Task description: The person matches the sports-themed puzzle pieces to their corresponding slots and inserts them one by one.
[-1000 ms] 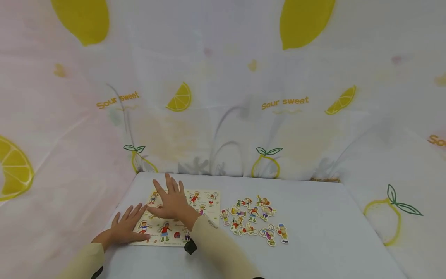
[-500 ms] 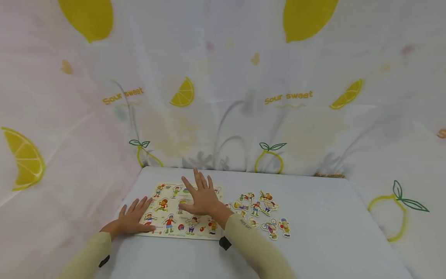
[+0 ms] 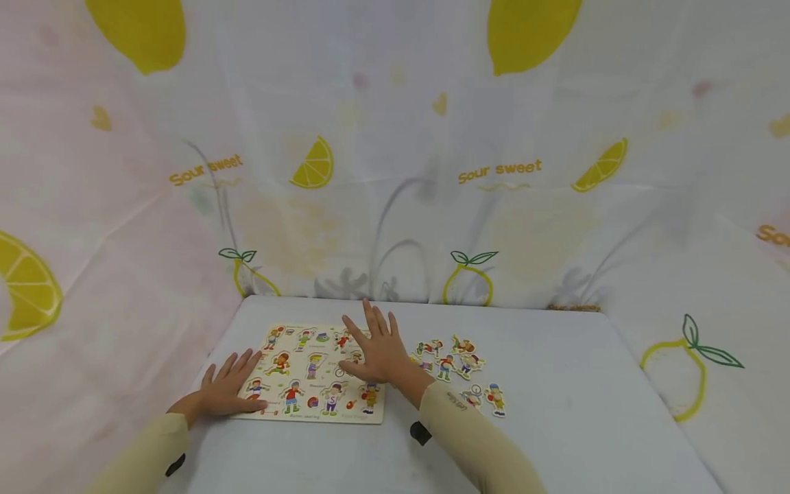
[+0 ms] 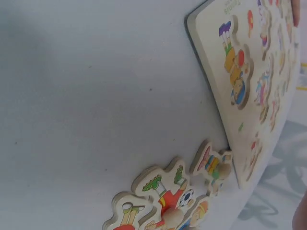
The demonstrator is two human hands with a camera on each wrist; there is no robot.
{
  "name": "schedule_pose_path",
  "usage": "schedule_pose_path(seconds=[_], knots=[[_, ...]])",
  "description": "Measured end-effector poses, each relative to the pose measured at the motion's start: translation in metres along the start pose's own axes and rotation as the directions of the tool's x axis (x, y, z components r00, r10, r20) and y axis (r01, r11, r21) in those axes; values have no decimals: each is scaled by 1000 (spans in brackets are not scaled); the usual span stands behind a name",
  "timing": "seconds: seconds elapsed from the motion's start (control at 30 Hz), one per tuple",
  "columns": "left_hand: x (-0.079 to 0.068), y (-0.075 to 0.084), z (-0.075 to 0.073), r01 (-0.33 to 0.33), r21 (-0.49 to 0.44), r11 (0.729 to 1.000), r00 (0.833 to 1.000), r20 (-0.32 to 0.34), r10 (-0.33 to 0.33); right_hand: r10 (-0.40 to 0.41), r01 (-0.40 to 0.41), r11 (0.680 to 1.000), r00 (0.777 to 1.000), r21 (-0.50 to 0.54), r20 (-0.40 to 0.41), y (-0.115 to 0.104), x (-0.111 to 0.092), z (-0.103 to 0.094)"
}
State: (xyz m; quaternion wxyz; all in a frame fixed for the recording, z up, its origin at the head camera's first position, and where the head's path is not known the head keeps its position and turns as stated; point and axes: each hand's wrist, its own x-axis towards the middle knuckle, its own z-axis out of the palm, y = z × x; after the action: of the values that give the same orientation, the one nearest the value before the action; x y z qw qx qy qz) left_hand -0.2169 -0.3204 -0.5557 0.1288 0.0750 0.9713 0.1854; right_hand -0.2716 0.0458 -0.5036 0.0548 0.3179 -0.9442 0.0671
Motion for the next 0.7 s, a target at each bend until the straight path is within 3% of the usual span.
schedule_pose_path(seconds=[0.23,0.43,0.57,0.7], knots=[[3,-6,4,7,18,1000,1000,2,-7,-14,14,1000,1000,-19,-6,17,-16,1],[3,-5,3,-10,11,1000,1000,-4,10,-27,27,1000,1000,9,-11,32,-41,5],[4,-3,2,-12,22,1000,1000,-9,12,-23,23,1000,999,-20,-32,44,-60,5],[1,-4,5,11,40,999,1000,-12,-10,-61,61,997,998,-49,0,52,-77,3]])
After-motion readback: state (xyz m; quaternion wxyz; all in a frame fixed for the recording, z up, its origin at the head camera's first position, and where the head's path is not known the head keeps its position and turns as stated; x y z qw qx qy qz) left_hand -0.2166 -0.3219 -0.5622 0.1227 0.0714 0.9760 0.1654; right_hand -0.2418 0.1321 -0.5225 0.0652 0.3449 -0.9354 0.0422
